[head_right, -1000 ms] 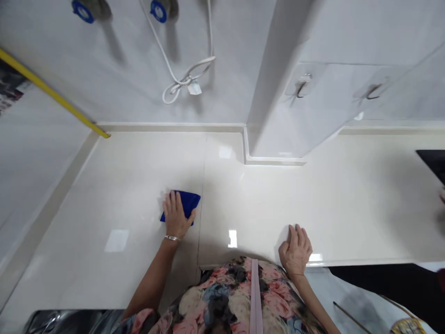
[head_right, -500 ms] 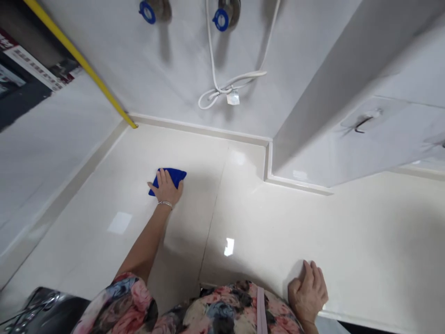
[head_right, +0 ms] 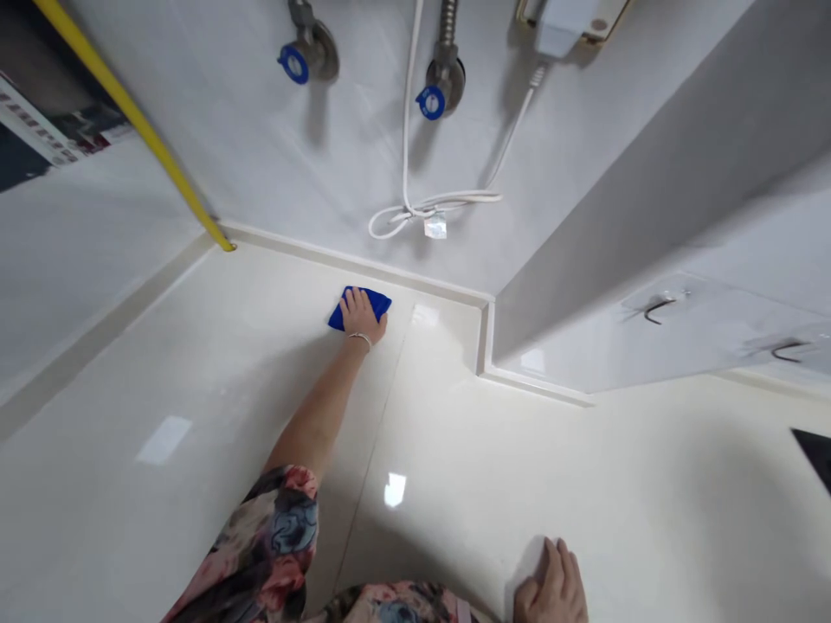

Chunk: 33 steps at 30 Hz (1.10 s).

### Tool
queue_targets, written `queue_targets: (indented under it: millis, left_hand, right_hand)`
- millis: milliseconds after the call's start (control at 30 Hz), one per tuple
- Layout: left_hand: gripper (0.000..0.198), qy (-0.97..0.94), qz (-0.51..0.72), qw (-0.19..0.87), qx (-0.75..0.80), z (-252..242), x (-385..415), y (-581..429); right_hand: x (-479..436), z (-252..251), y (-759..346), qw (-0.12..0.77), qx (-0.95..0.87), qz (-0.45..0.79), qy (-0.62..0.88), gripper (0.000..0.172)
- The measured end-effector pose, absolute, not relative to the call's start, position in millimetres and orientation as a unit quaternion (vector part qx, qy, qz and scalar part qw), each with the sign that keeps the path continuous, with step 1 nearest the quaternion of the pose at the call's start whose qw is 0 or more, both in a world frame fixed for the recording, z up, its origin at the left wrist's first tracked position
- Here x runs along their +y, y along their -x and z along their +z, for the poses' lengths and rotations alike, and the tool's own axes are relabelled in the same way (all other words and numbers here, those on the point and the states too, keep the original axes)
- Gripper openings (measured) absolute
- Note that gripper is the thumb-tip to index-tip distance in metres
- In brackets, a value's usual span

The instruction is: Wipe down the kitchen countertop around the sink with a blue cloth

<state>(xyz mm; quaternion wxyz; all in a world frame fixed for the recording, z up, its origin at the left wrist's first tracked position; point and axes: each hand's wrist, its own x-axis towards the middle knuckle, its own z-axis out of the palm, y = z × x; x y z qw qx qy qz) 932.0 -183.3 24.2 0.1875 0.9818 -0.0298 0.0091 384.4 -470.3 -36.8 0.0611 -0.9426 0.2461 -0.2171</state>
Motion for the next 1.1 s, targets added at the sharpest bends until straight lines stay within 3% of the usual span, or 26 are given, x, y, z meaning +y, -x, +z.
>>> queue_targets:
  millis: [367, 767, 1100]
  left_hand:
    - [0.094, -0.951, -0.03, 0.198, -0.236, 11, -274, -866]
    - [0.095, -0.879, -0.057, 0.18, -0.437, 0, -330, -632]
    - [0.085, -0.824, -0.029, 0.179, -0.536, -6, -318, -576]
  right_hand:
    - [-473, -48, -382, 0.025, 0.261, -0.218, 0.94, 0.075]
    - [-460, -44, -396, 0.055, 0.274, -0.219, 0.935, 0.063]
    - [-458, -37, -408, 0.044, 0.279, -0.225, 0.933, 0.065]
